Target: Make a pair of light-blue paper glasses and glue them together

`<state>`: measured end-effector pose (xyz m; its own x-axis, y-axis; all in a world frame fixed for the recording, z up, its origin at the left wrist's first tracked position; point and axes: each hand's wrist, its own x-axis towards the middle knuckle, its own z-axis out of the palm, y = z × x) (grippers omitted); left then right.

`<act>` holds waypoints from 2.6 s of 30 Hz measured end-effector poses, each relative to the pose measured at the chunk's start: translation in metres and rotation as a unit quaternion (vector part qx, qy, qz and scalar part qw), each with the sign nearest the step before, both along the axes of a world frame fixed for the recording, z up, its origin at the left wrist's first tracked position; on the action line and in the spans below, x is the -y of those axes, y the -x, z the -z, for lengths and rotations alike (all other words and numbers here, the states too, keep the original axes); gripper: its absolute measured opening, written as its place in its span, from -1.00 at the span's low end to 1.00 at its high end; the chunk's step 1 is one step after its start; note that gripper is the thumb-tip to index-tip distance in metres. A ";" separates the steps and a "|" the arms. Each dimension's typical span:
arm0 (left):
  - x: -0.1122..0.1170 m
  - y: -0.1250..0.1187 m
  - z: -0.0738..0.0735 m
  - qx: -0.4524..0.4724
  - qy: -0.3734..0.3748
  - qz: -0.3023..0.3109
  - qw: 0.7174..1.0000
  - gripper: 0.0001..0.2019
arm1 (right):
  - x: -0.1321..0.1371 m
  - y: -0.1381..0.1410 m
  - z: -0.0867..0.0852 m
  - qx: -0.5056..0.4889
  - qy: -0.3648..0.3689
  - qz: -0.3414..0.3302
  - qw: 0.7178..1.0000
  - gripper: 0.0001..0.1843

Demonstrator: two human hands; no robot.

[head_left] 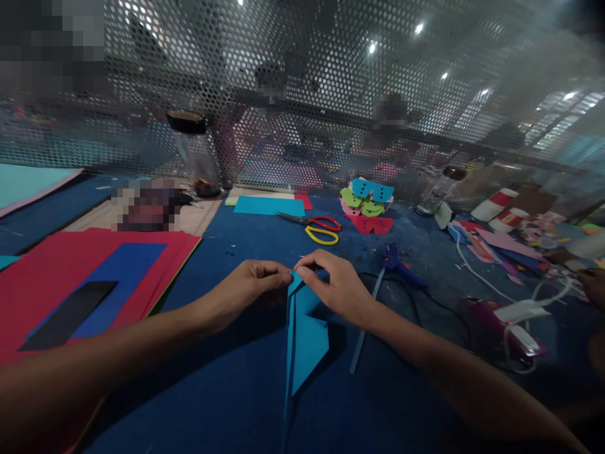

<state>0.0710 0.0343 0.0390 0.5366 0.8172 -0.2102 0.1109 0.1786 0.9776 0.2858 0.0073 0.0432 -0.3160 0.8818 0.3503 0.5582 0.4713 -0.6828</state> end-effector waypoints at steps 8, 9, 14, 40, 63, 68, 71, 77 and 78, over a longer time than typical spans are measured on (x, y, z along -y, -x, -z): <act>-0.001 0.000 0.001 0.002 -0.005 -0.002 1.000 -0.65 | -0.004 0.001 0.002 -0.069 0.086 0.023 0.994 -0.87; 0.000 0.000 0.001 0.000 -0.004 -0.006 1.000 -0.65 | -0.005 0.001 0.003 -0.076 0.090 0.027 0.993 -0.87; 0.004 -0.002 -0.002 -0.015 0.019 0.010 1.000 -0.71 | -0.006 0.001 0.003 -0.094 0.089 0.049 0.990 -0.86; 0.008 -0.004 -0.001 -0.021 -0.002 0.047 0.999 -0.65 | -0.013 0.001 0.006 -0.165 0.212 -0.041 0.962 -0.71; 0.017 -0.008 -0.004 -0.012 -0.051 -0.021 0.998 -0.70 | -0.008 0.004 0.004 -0.134 0.118 -0.007 0.984 -0.81; 0.020 -0.009 -0.005 -0.017 -0.050 -0.052 0.997 -0.74 | -0.007 0.004 0.004 -0.141 0.101 0.012 0.985 -0.80; 0.020 -0.010 -0.004 -0.008 -0.019 -0.063 0.998 -0.73 | -0.005 0.006 0.004 -0.135 0.084 0.033 0.987 -0.80; 0.021 -0.012 0.005 0.030 0.035 -0.082 0.996 -0.72 | -0.003 0.007 0.003 -0.126 0.080 0.046 0.988 -0.83; 0.021 -0.011 0.006 0.033 0.040 -0.081 0.995 -0.71 | -0.003 0.007 0.003 -0.127 0.084 0.043 0.987 -0.83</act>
<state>0.0825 0.0135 0.0329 0.4146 0.8760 -0.2466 0.0101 0.2665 0.9638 0.2788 0.0106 0.0407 -0.1583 0.9537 0.2557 0.3927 0.2984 -0.8699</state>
